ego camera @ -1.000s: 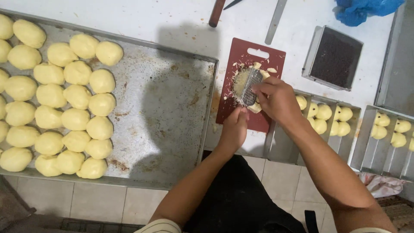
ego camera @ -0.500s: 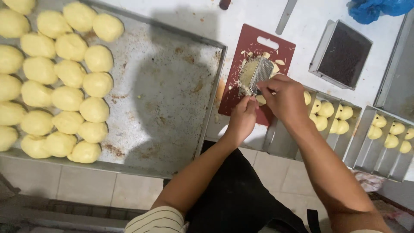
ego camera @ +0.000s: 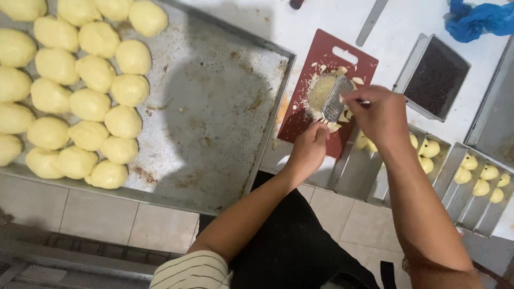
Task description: The person grates a block of cheese onto a cutting board using a handheld grater. They then pick up a dough ball and shape it with their hands.
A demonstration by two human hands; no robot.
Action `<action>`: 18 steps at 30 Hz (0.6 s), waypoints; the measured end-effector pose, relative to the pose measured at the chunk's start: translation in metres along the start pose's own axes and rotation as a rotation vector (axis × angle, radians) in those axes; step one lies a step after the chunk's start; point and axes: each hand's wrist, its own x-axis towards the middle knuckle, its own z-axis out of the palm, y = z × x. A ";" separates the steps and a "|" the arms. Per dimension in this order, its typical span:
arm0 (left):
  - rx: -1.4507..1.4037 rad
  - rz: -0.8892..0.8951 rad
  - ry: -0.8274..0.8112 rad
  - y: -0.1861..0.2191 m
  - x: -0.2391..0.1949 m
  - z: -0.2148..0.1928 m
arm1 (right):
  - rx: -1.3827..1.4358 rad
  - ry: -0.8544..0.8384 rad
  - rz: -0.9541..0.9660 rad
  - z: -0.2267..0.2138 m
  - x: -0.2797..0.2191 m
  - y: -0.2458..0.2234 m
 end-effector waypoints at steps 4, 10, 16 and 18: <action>-0.031 -0.012 0.001 0.007 -0.004 0.000 | -0.117 -0.039 0.009 0.018 -0.012 -0.014; 0.028 0.005 0.050 0.023 -0.022 -0.006 | -0.178 0.019 -0.065 0.050 -0.002 0.036; 0.057 0.019 0.100 0.023 -0.019 -0.005 | -0.001 0.073 -0.067 0.025 0.015 0.037; 0.018 -0.011 0.072 0.017 -0.017 -0.004 | 0.031 0.066 -0.008 0.005 0.002 0.013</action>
